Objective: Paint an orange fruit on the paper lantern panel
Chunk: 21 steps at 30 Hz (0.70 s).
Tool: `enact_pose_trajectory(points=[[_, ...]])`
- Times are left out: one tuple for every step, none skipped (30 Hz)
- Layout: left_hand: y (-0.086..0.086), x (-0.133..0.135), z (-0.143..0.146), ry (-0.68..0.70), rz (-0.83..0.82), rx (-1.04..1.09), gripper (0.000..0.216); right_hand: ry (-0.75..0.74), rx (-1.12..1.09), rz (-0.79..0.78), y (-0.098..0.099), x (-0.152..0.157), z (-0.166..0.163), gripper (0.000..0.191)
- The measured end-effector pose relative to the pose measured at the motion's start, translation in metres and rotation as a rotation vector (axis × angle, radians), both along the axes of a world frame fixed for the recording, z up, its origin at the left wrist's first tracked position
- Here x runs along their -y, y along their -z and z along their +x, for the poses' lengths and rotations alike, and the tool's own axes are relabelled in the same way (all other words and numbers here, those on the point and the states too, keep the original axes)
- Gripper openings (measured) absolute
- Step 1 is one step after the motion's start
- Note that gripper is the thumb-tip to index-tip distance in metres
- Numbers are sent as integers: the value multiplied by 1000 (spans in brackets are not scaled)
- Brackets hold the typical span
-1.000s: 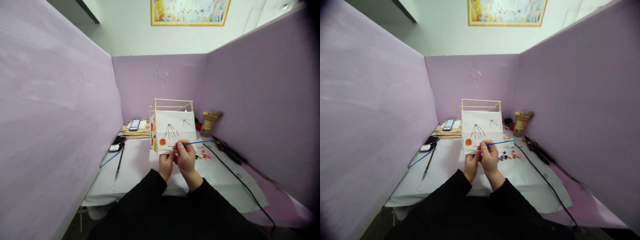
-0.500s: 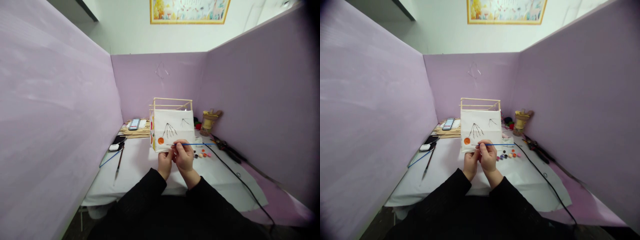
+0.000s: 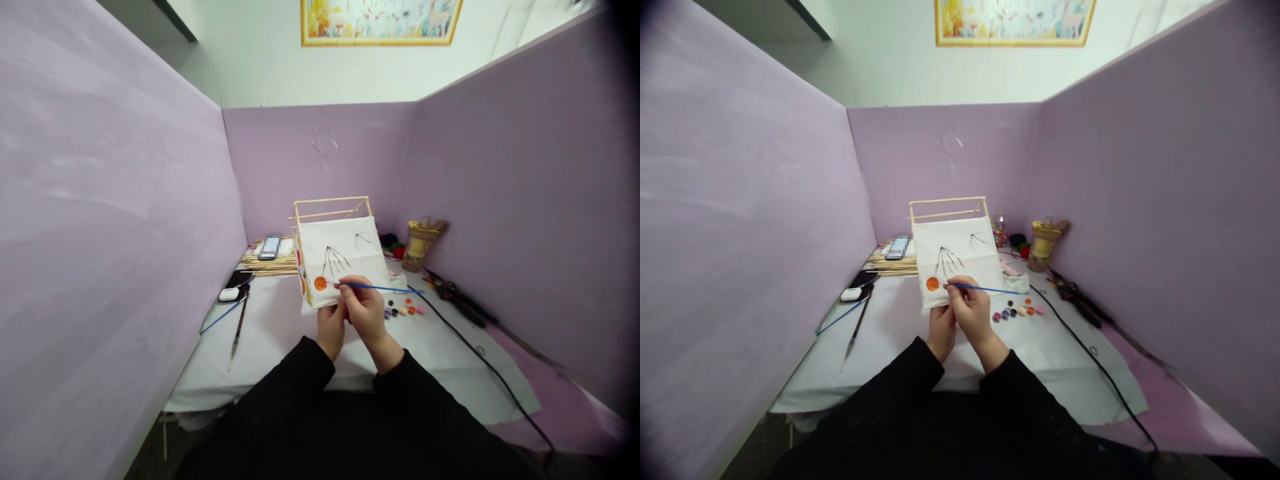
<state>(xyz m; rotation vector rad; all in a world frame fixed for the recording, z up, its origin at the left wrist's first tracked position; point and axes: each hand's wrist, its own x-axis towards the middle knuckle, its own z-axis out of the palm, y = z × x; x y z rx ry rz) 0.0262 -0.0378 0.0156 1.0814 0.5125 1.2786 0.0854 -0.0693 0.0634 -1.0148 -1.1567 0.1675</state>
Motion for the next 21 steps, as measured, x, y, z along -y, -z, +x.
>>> enact_pose_trajectory(points=[[2,-1,0,1,17,5,31,13,54,13,-1,0,1,9],[4,-2,0,-1,35,11,29,26,109,24,-2,0,2,8],[6,-2,1,-4,50,14,27,38,159,29,-3,-1,3,7],[8,-3,1,-6,60,12,25,47,194,32,-4,-1,4,8],[10,-4,1,-8,64,8,25,51,214,32,-4,-1,4,8],[11,-4,0,-6,65,0,25,51,220,30,-4,-1,5,9],[11,-4,0,-5,64,-10,25,51,220,28,-3,-1,5,9],[11,-4,0,-6,64,-20,24,52,217,25,-3,-2,6,9],[10,-3,-1,-11,67,-30,23,55,216,23,-2,-2,6,9],[8,-2,-2,-15,74,-39,23,61,212,22,-1,-2,6,9],[7,-1,-2,-18,82,-49,22,68,204,23,-1,-3,6,9],[5,0,-3,-18,88,-55,23,76,191,28,0,-3,6,8],[3,0,-3,-14,88,-59,24,80,177,35,0,-4,6,8],[2,1,-4,-7,84,-62,25,81,164,42,0,-5,5,8],[2,1,-4,-3,75,-64,26,78,157,46,0,-5,5,8],[2,1,-4,-3,66,-68,25,74,158,50,-1,-6,5,8],[2,1,-4,-5,62,-71,24,73,165,51,-1,-6,5,8],[4,0,-3,-9,62,-71,23,75,177,50,-1,-6,5,8],[5,-1,-3,-14,66,-67,21,82,192,47,-1,-6,5,8],[6,-1,-3,-16,73,-60,21,91,207,44,-1,-6,5,8],[8,-2,-2,-15,78,-53,20,99,222,39,-1,-6,5,8]])
